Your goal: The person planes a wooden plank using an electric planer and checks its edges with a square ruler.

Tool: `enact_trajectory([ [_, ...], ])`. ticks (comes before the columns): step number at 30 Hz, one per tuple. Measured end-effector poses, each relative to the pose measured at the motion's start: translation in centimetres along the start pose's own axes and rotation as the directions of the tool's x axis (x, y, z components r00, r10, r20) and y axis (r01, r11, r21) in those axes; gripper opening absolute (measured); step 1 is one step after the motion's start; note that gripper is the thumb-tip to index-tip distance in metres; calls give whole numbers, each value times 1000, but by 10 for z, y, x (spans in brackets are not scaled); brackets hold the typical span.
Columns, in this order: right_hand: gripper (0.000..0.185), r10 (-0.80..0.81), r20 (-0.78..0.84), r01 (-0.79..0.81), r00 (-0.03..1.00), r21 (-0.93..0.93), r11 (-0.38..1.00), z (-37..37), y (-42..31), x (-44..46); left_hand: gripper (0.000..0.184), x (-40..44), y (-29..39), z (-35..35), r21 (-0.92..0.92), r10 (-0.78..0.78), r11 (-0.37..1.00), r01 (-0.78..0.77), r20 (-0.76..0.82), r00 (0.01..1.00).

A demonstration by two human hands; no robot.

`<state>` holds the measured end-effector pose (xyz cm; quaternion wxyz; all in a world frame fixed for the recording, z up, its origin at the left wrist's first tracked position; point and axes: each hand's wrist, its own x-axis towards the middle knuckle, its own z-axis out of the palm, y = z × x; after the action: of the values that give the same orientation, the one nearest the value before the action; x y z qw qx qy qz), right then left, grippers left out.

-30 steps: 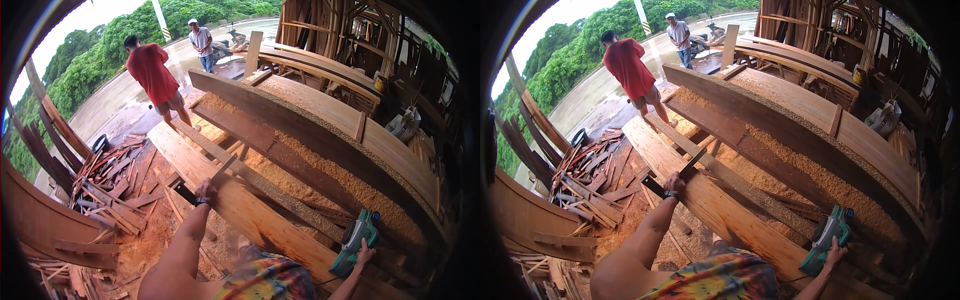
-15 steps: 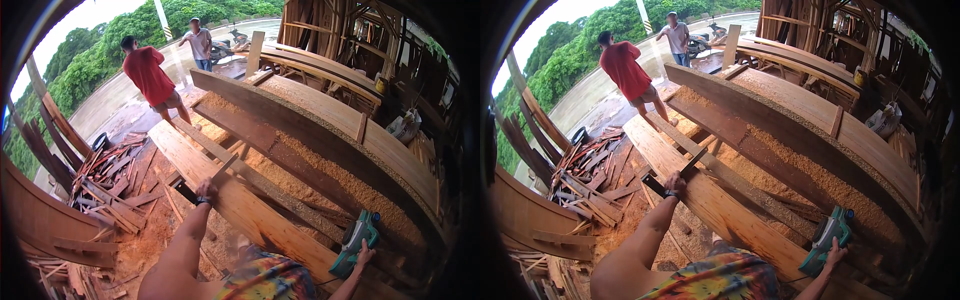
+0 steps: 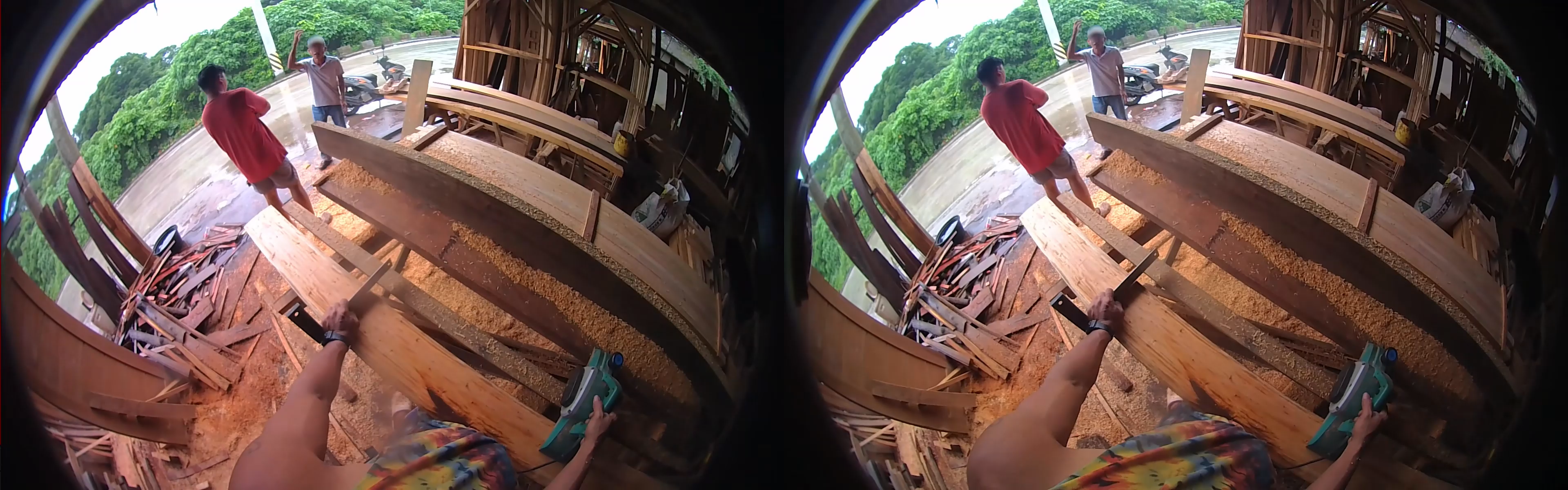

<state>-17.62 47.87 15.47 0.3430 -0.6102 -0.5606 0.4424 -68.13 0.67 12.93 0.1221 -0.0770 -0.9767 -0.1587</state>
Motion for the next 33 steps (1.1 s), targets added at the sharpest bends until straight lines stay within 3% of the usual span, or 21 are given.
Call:
enact_trajectory([
  [33,55,7,20,-7,1000,12,1000,-2,-1,0,17,0,-1,4,19,6,1000,-6,-12,1000],
])
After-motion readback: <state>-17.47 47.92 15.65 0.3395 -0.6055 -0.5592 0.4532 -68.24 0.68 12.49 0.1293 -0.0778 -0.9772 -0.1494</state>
